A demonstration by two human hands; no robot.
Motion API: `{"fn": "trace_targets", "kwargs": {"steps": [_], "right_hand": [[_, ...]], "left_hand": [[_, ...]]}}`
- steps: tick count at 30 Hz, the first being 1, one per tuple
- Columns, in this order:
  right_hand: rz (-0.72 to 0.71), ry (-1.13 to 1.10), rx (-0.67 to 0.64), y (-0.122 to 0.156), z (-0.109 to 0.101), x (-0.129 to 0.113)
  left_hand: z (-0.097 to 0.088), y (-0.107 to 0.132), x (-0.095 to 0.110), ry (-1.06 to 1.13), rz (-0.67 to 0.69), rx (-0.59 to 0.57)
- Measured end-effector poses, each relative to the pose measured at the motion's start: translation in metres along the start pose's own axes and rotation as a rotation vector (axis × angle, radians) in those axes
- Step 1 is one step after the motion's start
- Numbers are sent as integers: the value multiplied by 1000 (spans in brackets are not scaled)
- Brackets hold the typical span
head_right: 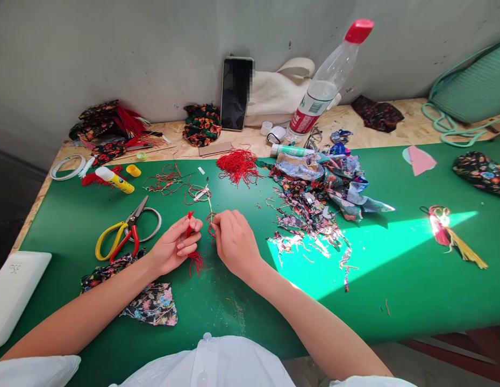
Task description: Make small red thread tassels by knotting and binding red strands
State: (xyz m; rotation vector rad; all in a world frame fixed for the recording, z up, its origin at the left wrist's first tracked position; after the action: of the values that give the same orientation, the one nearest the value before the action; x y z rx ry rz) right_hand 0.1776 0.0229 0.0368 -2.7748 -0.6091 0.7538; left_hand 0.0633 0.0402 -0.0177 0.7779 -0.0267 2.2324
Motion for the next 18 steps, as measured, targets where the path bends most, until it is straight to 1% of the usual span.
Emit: {"fn": "trace_targets", "kwargs": {"steps": [3, 6, 11, 18], "right_hand": [[17, -54, 63, 2, -6, 1], [-10, -76, 82, 3, -8, -2], [-83, -71, 79, 2, -8, -10], [-117, -78, 60, 2, -5, -12]], "left_hand": [[0, 0, -4, -98, -32, 13], [1, 0, -7, -149, -47, 15], [-2, 0, -6, -115, -25, 27], [0, 0, -2, -96, 11, 29]]}}
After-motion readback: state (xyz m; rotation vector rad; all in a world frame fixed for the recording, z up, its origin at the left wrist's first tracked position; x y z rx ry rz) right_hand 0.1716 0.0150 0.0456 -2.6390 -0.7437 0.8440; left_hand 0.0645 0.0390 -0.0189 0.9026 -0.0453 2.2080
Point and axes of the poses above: each hand's wrist, its own y-axis away from the middle knuckle, its own z-axis out of the palm, x = y × z, the point moved 7 cm from there along -y, towards the middle knuckle, and after that the axes turned 11 degrees about -x, right-handed, at the moved point
